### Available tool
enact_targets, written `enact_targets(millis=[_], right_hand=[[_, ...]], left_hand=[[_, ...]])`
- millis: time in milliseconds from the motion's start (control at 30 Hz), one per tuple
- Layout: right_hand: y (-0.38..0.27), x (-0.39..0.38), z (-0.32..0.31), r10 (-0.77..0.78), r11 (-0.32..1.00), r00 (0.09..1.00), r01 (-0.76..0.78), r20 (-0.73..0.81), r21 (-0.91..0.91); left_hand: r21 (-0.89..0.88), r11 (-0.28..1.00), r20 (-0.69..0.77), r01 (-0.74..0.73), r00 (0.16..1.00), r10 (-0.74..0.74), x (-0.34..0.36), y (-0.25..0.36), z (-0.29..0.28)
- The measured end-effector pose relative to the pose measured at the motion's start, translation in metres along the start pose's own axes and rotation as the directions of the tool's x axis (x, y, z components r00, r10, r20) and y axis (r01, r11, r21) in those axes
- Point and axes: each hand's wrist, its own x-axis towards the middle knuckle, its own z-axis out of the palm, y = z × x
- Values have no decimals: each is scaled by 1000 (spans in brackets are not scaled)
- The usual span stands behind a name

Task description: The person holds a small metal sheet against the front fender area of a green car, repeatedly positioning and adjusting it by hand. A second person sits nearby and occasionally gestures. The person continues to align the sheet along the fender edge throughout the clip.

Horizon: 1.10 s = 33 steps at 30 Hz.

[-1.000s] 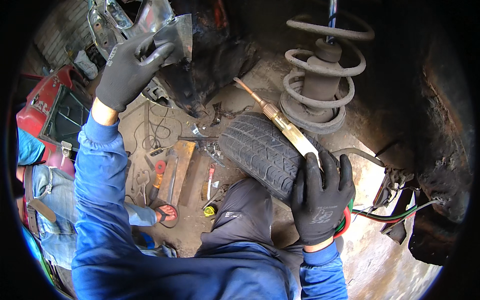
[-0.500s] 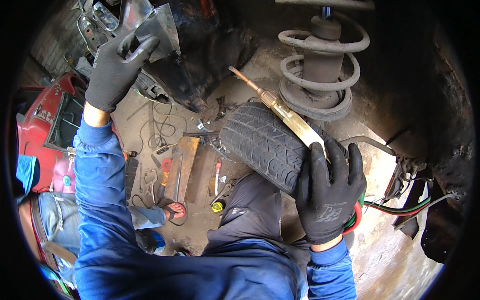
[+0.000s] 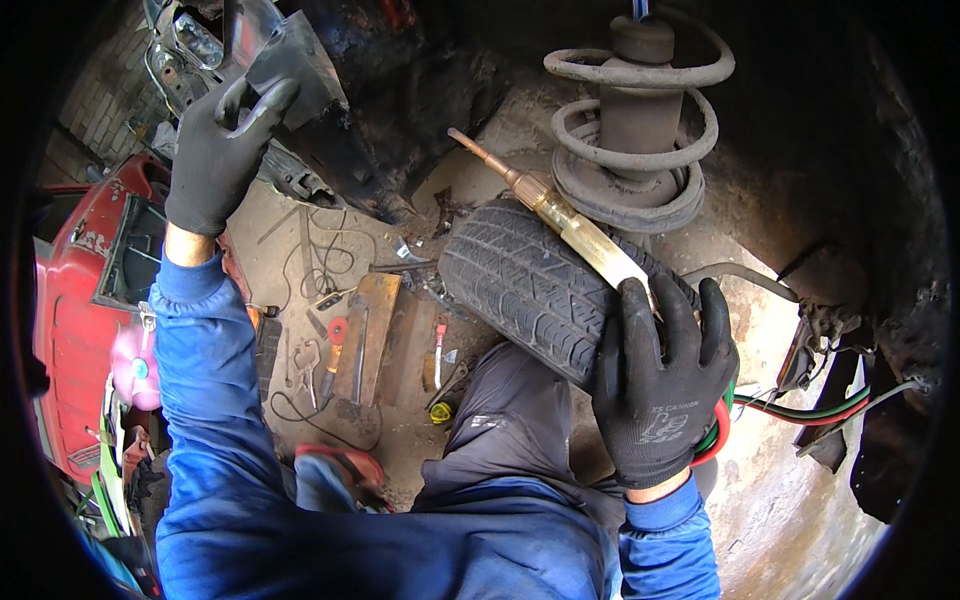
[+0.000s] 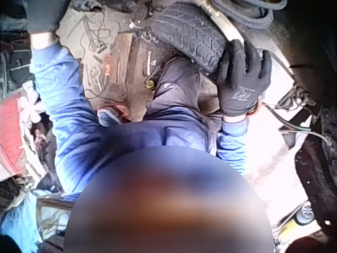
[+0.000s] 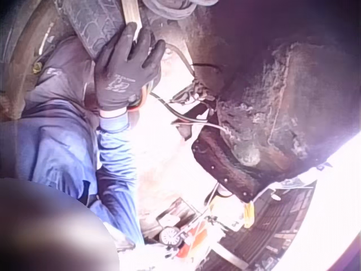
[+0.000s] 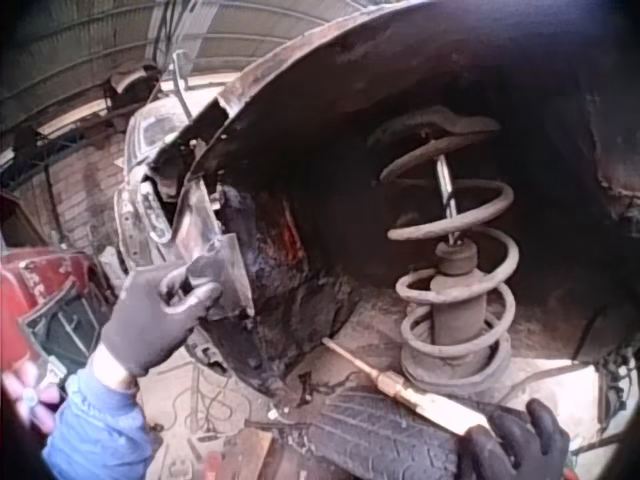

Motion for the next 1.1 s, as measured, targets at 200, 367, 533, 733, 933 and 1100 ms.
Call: enact_targets(millis=[200,367,533,733,933,1100], right_hand=[[0,0,0,-8,1000,1000,8,2,1],[-2,0,-1,-13,1000,1000,13,-4,-7],[-3,0,-2,-14,1000,1000,14,0,-6],[-5,1,-3,-26,1000,999,26,-20,2],[-8,3,-6,-30,1000,999,30,-24,5],[-11,4,-2,-59,998,995,57,-82,-29]], left_hand=[[-60,997,-39,40,998,-42,-5,0,4],[-76,996,-19,51,998,-53,-5,2,3],[-86,995,-16,45,999,-47,-6,4,2],[-117,993,-47,-29,999,24,-5,-1,4],[-279,955,-13,100,994,-108,-9,-12,-7],[-445,879,-87,172,968,-234,-40,-19,-21]])
